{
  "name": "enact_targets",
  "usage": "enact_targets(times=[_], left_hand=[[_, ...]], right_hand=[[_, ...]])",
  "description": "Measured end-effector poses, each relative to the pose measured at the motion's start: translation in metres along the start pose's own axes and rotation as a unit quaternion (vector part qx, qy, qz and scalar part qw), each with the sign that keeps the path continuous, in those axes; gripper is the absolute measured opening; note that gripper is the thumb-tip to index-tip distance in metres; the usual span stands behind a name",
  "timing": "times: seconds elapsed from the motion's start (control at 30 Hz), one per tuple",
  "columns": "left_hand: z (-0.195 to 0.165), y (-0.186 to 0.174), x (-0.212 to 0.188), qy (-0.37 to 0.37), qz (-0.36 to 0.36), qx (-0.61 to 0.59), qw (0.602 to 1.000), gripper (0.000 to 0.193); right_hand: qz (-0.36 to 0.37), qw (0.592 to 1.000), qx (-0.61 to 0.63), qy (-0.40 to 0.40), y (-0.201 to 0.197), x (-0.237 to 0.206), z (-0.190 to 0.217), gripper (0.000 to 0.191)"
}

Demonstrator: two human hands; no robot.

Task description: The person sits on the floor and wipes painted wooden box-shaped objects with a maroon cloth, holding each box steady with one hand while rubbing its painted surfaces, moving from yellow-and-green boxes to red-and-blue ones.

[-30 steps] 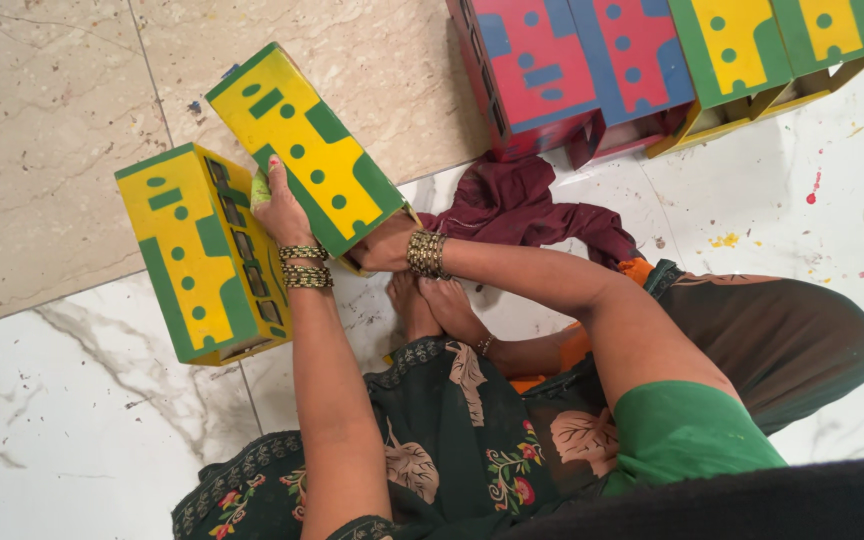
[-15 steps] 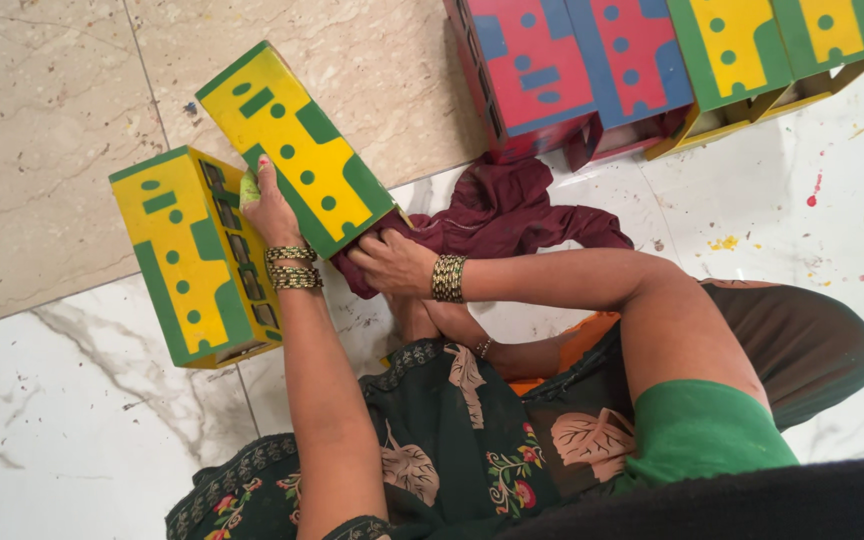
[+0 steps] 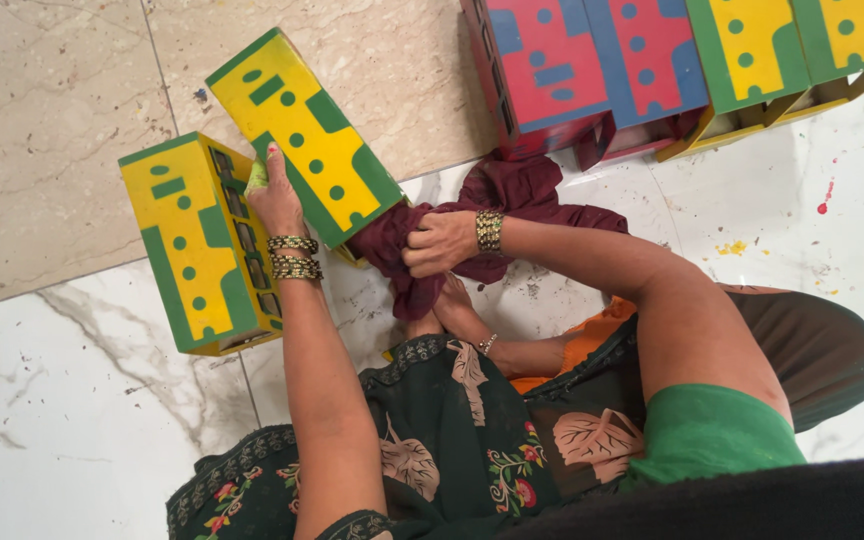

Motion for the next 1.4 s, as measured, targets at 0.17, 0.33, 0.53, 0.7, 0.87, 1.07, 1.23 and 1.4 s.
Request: enact_targets(times=[0.17,0.33,0.53,0.7,0.87,1.07,1.23,1.4], left_hand=[[-0.003,0.0,0.002,0.021,0.0,0.049,0.999,0.034],[-0.01,-0.006,0.007,-0.004,0.02,0.02,1.0,0.034],[-0.013,-0.013,0.009,-0.009,0.063,0.056,0.996,0.034],[-0.025,-0.032,0.009,-0.065,0.099,0.072,0.99,0.034],[-0.025,-0.041,0.012,-0.065,0.13,0.118,0.982,0.036],[-0.024,-0.043,0.014,-0.038,0.183,0.189,0.964,0.042],[-0.025,-0.032,0.005,-0.15,0.223,0.146,0.952,0.047],[-0.029,-0.019,-0.002,-0.16,0.209,0.187,0.946,0.046]], right_hand=[[0.061,0.998,0.034,0.0,0.01,-0.031,0.022,0.01],[0.154,0.966,0.071,0.193,0.018,-0.07,0.019,0.019],[0.203,0.823,0.093,0.523,0.019,-0.07,-0.041,0.049],[0.256,0.817,0.104,0.507,0.02,-0.046,-0.04,0.05],[0.235,0.816,0.196,0.49,0.022,-0.043,-0.05,0.044],[0.129,0.797,0.233,0.542,-0.002,-0.033,-0.083,0.038],[0.082,0.786,0.266,0.552,-0.048,-0.002,-0.099,0.035],[-0.15,0.785,0.274,0.535,-0.09,0.036,-0.089,0.032]])
Point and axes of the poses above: each hand's wrist, its own x-axis towards the middle knuckle, its own y-axis out of the palm, z = x × y, the point moved 1 cm from there along x, towards the middle knuckle, and after that the axes turned 2 degrees about z, right-handed, at the moved point
